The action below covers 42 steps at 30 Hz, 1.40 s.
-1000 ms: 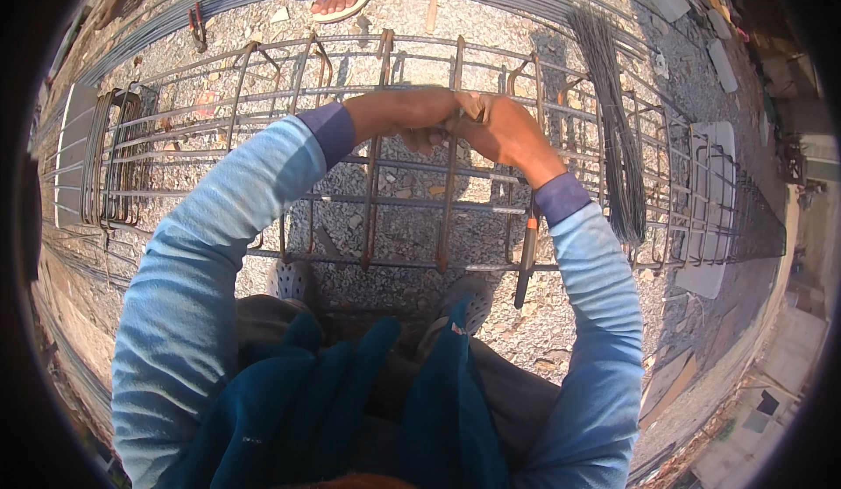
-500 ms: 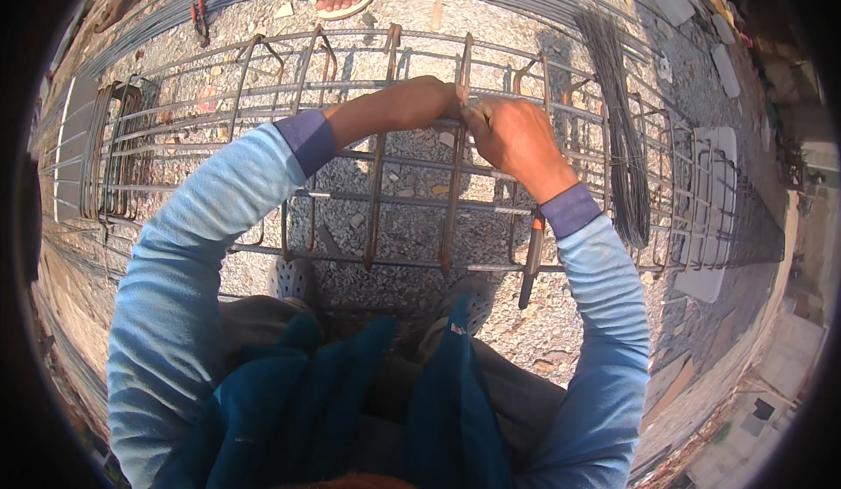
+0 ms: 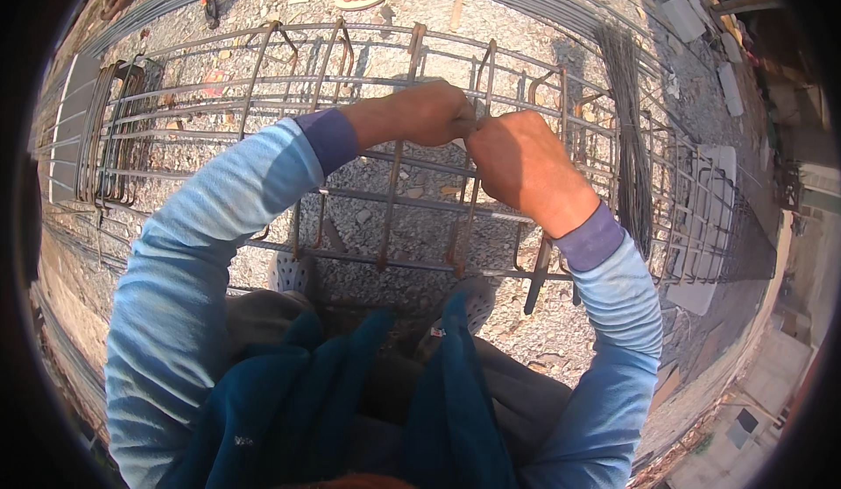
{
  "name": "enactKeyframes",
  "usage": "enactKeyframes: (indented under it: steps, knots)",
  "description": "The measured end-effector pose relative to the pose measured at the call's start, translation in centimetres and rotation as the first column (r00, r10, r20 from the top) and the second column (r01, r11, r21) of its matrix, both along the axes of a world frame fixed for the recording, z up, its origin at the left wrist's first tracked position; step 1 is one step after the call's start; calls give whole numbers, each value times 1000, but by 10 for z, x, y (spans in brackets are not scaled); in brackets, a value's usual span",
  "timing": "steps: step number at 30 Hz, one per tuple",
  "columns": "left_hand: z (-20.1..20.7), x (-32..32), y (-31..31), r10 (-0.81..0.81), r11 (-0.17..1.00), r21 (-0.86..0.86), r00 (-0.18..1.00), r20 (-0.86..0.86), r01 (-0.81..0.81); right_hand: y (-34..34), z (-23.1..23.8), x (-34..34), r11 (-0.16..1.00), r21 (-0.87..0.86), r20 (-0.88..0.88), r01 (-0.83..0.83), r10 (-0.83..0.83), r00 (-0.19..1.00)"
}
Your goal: The person constructs a rebar cage by positioning metal bars and securing them with wire using pliers.
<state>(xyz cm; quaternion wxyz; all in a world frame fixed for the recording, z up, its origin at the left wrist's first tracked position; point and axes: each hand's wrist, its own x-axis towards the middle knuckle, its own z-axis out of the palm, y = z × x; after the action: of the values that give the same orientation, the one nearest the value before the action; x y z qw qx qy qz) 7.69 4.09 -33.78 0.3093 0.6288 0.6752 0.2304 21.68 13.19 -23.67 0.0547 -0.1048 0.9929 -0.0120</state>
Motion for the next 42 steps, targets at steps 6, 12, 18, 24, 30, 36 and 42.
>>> enactKeyframes:
  steps: [6,12,18,24,30,36,42]
  knots:
    - [17,7,4,70,993,-100,994,81,-62,52,-8,-43,959,64,100,277,-282,954]
    - [0,7,1,70,996,51,997,38,-72,44,-3,15,829,-111,354,548,-482,801]
    - [4,23,-5,200,815,551,980,18,-177,5,31,46,940,-178,-127,290,-314,941]
    - [62,54,-2,577,677,-121,421,700,-726,-6,69,107,786,-454,-158,419,-534,831]
    - [68,135,-3,288,578,-507,-422,860,-640,10,1,179,592,66,223,803,-793,566]
    - [39,177,8,492,560,-492,-210,845,-667,26,-6,191,364,-80,192,928,-908,373]
    - [64,152,5,360,604,-591,-478,801,-535,-4,90,78,493,208,231,845,-864,448]
